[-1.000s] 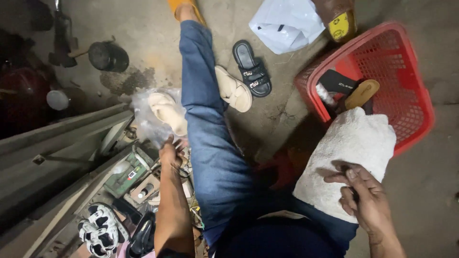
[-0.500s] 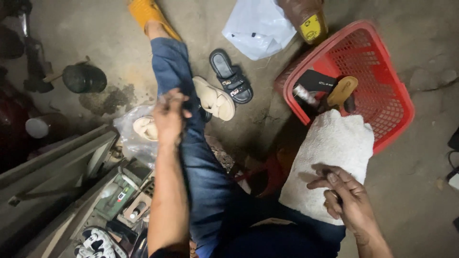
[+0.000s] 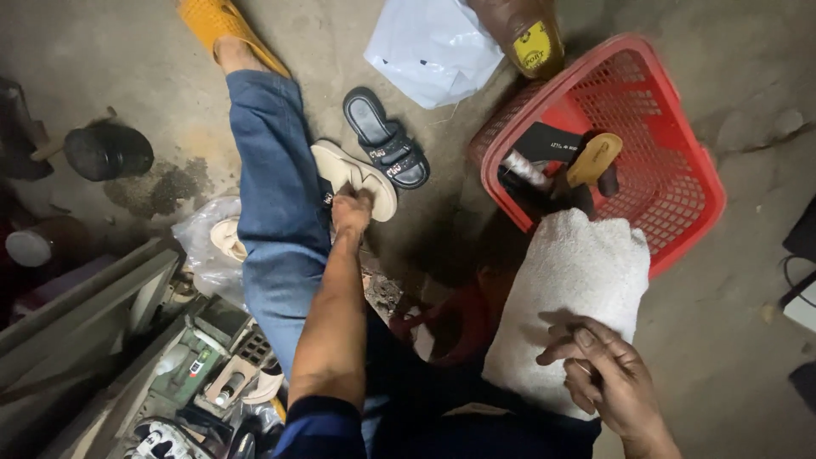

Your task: Hand-stitching the straps of a sandal to its sole using a needle and thread.

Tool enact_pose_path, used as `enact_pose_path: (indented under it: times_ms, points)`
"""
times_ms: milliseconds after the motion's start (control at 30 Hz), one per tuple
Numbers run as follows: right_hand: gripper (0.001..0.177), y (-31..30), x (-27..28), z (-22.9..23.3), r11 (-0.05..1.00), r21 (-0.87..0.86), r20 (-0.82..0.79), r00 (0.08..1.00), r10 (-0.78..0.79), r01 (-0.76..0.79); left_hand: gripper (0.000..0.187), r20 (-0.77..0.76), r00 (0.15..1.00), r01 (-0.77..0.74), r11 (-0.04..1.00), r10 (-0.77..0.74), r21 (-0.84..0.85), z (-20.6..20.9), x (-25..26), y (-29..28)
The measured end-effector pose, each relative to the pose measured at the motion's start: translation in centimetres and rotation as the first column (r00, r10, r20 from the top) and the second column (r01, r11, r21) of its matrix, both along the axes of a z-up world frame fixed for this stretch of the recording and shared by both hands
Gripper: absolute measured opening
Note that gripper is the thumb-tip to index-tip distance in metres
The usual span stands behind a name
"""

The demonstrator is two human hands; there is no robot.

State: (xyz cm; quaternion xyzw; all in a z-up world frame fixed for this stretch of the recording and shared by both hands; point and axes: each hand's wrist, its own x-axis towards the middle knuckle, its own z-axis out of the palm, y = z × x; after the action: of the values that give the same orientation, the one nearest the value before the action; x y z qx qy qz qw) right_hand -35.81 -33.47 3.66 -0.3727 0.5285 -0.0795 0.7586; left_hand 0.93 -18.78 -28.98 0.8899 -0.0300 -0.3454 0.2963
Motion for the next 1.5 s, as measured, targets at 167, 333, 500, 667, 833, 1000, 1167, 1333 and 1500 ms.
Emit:
enact_pose_path:
  times_ms: [167,333,500,667,833,1000,1167,1333,1500]
  points:
    - [0.042,-0.1,0.0,0.1,1.000,0.007,-0.013,1.000,0.002,-0.001,0.051,0.031,0.999,-0.014,0.995,0.017,-0.102,3.7,-0.4,-0.6]
    - [0.042,-0.1,-0.1,0.9,0.994,0.097,-0.034,0.999,-0.039,0.042,0.028,-0.295,0.940,-0.197,0.979,0.171,-0.058,15.1,-4.2,-1.9]
    - [0.042,0.6,0.3,2.3,0.998,0.062,-0.030,0.999,-0.011,0.013,0.030,-0.578,0.777,-0.450,0.863,0.251,-0.230,24.9,-11.7,0.2]
    - [0.059,2.7,-1.4,0.8,0.907,-0.297,0.055,0.943,0.329,-0.299,0.022,-0.565,0.824,-0.368,0.802,0.047,-0.471,28.8,-16.9,3.7]
    - [0.068,4.8,-1.5,1.3,0.782,-0.501,0.053,0.889,0.454,-0.370,0.026,-0.411,0.894,-0.152,0.740,-0.181,-0.656,34.0,-19.1,4.8]
    - [0.044,7.1,-1.4,1.7,0.826,-0.559,0.274,0.923,0.269,-0.075,0.028,-0.050,0.930,0.166,0.536,-0.365,-0.828,42.3,-19.8,5.5]
    - [0.049,8.3,-1.5,3.0,0.900,-0.397,0.440,0.898,0.012,0.182,0.018,0.278,0.950,0.309,0.575,-0.144,-0.758,43.9,-17.7,8.1]
    - [0.045,7.6,-4.4,1.8,0.877,-0.348,0.446,0.881,-0.157,0.332,0.016,0.282,0.959,0.157,0.826,0.002,-0.541,33.5,-15.9,12.2]
    - [0.047,7.0,-4.1,7.1,0.834,-0.405,0.510,0.850,-0.135,0.375,0.026,0.287,0.955,0.058,0.909,0.069,-0.413,25.9,-19.5,15.9]
